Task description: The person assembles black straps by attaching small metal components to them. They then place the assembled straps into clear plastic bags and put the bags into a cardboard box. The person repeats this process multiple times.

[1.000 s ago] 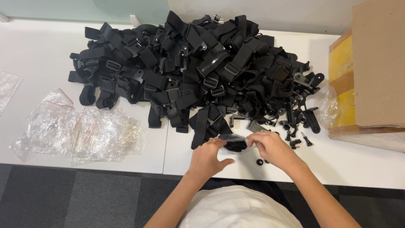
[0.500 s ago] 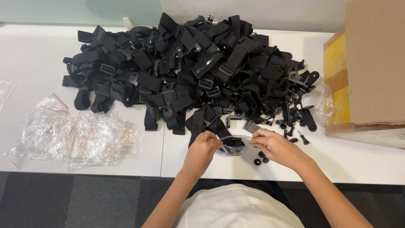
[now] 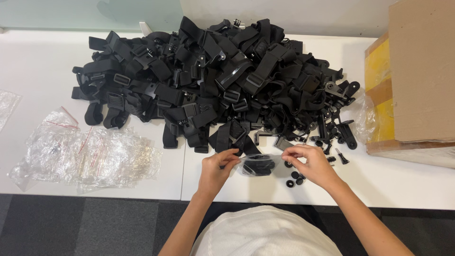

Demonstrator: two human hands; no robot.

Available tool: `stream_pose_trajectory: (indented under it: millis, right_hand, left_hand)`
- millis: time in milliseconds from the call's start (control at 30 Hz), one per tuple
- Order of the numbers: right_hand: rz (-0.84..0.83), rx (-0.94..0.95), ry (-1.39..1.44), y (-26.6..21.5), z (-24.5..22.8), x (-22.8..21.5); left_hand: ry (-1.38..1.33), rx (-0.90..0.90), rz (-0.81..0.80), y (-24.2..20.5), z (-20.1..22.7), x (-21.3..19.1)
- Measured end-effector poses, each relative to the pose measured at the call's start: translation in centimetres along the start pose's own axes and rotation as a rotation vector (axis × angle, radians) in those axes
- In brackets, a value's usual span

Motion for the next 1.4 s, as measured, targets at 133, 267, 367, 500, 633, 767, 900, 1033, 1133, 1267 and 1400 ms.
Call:
stream_pose_trajectory:
  millis: [133,267,367,500,633,767,900,1033,1133,1267,1400]
  right_hand:
    - [0.008,0.016,-0.047,0.1,-0.3,0.0]
    - [0.054,0.049,-0.035,0.0,-0.8,-0.1]
    - [0.076,-0.026,-0.019,0.3,-1.9,0.0]
    - [0.106,-0.198,-0.020,0.5,-2.7,0.9]
    - [0.095,-0.198,-0.058,0.8,-2.0,1.9]
    - [0.059,-0.154,-0.059,0.9,-1.9,2.6]
    - [0.025,-0.082,-0.060,0.5,-1.7,2.5]
    - [0.027,-0.273,-0.047,0.6,-3.5,2.3]
    - [0.035,-0.277,-0.067,0.6,-3.5,2.8]
    - [0.044,-0.220,-0.060,0.4,-3.2,3.5]
    - [0.030,-0.181,-0.076,0.4,-3.2,3.6]
  left_hand:
    - [0.010,0.013,-0.020,0.4,0.2,0.4]
    - [-0.067,0.090,-0.044,0.4,0.9,1.1]
    - [-0.096,0.074,-0.048,0.5,0.6,1.2]
    - [-0.069,0.104,-0.038,0.3,1.0,1.1]
    - [0.034,0.053,-0.033,-0.1,1.1,1.0]
    - [0.091,0.064,-0.035,-0.3,1.3,1.6]
    - [0.060,0.038,-0.062,0.1,0.6,2.0]
    - [0.128,0.097,-0.043,-0.1,0.7,2.7]
    - [0.229,0.176,-0.024,-0.5,1.1,3.2]
    - [0.281,0.216,-0.019,-1.0,1.7,3.2]
    - [0.147,0.082,-0.124,-1.1,1.7,3.0]
Point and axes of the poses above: each hand's wrist, its own y-axis towards the middle knuckle, its own x-axis out of the palm, z = x × y, the point moved 10 cm from there along y, towards the middle knuckle, and after that the axes turned 15 degrees about -x, right-handed, at the moved point
